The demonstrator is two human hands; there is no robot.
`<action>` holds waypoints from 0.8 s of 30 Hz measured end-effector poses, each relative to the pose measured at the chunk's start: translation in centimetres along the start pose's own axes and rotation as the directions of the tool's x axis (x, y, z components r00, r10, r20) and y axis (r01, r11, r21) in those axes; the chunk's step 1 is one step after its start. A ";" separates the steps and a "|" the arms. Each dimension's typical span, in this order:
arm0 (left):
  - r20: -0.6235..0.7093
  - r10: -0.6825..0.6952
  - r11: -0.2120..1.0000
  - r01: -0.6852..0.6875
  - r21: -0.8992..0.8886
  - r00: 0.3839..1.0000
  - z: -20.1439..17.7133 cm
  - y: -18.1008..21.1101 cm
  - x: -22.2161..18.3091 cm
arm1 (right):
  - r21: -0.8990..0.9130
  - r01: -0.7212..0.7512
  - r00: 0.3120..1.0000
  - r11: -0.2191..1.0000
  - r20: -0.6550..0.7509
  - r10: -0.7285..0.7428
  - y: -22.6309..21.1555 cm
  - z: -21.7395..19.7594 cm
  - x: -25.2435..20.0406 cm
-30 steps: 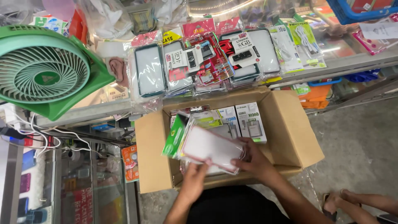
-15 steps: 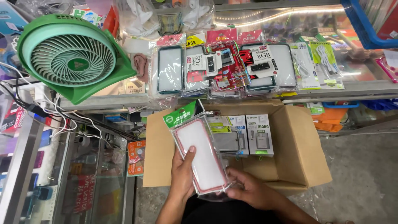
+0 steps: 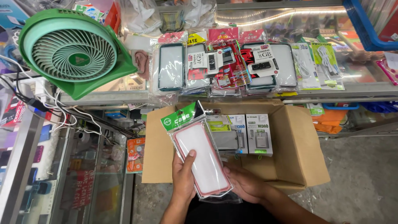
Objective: The recorder is seen unboxing and organizing phone cases and data cables on a store counter.
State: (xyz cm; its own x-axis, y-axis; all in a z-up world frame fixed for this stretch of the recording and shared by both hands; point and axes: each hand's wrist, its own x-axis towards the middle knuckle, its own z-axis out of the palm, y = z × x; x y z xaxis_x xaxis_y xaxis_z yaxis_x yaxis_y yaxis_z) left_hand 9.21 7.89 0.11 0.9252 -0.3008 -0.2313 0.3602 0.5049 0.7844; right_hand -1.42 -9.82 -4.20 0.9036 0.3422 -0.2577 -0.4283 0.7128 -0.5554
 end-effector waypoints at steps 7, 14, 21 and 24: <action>-0.003 0.021 1.000 -0.021 0.006 1.000 -0.9 -0.7 -0.6 | -0.036 0.014 0.995 0.999 -0.100 -0.018 0.0 -0.7 0.4; 0.281 0.107 0.964 -0.169 0.204 0.954 -0.6 0.0 -0.9 | -0.617 0.178 0.831 0.767 -0.324 -0.453 -8.1 -2.2 -0.8; 0.321 0.044 0.967 -0.120 0.223 0.946 -1.4 0.8 -0.3 | -0.997 -0.052 0.457 0.052 -0.070 -0.887 -24.8 3.2 -0.6; 0.307 0.048 0.969 -0.119 0.217 0.950 -1.4 0.8 -0.3 | -0.958 0.161 0.466 0.238 -0.139 -0.874 -28.2 -4.6 3.5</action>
State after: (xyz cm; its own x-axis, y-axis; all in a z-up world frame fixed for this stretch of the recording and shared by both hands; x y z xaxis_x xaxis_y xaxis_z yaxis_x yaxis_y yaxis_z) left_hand 9.43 9.55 -0.03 0.8599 -0.5104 -0.0055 0.2133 0.3494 0.9124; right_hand 13.81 -31.53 6.96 0.7966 -0.5479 0.2554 0.0498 -0.3616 -0.9310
